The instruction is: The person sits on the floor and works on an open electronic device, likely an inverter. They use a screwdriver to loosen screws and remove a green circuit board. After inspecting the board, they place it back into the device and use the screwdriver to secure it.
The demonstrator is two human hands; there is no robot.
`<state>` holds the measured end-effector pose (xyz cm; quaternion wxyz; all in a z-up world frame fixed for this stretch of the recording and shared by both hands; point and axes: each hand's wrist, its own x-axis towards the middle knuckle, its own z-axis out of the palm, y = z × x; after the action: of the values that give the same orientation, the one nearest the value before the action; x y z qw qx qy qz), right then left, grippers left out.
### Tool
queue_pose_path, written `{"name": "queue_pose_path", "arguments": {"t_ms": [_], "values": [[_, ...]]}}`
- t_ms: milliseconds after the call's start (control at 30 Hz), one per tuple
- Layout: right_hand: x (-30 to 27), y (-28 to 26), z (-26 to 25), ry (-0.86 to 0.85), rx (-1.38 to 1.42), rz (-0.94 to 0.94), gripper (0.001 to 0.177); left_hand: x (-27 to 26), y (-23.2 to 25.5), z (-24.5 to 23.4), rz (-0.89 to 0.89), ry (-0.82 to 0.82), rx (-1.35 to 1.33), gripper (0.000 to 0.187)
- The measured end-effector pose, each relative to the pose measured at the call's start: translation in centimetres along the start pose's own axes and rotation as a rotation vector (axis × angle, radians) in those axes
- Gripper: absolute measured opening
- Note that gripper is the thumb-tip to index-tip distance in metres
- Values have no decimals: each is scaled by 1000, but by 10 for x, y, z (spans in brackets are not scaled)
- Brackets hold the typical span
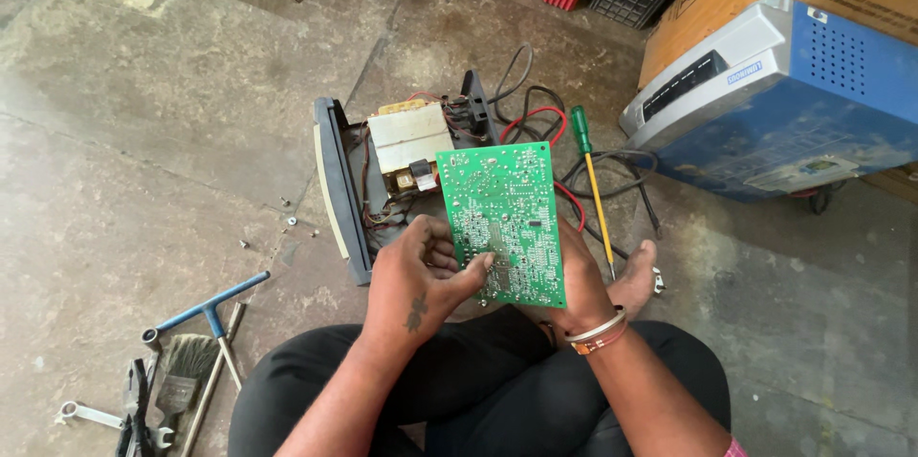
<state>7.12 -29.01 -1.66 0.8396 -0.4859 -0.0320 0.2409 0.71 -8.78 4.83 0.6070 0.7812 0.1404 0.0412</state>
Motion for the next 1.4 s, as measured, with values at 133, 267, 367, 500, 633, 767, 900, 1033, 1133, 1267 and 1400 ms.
{"name": "queue_pose_path", "arguments": {"t_ms": [133,267,367,500,633,767,900,1033,1133,1267,1400], "values": [[0,-2,2,-70,-88,-67,36,0,-1,0,5,-11,-21,40],[-2,-5,4,-69,-130,-75,36,0,-2,1,-2,-16,-14,41],[-2,-8,8,-54,7,-17,37,0,-1,1,16,-12,13,41],[-4,-12,11,-125,-246,-144,36,-1,1,1,30,-13,28,42],[-4,-13,12,-114,-23,-46,38,-1,2,1,68,14,105,45],[-5,-10,11,-154,-271,-168,38,-1,3,-2,198,49,193,47],[-1,-7,12,-76,12,-4,40,-2,6,-4,186,44,234,45],[2,-3,15,36,161,118,43,-2,5,-7,113,-25,112,40],[4,-1,10,47,99,67,43,-1,4,-6,127,-31,85,40],[4,2,5,60,28,17,41,-1,4,-6,100,-34,104,42],[2,-3,10,51,-22,2,41,-1,5,-6,100,-29,130,44]]}}
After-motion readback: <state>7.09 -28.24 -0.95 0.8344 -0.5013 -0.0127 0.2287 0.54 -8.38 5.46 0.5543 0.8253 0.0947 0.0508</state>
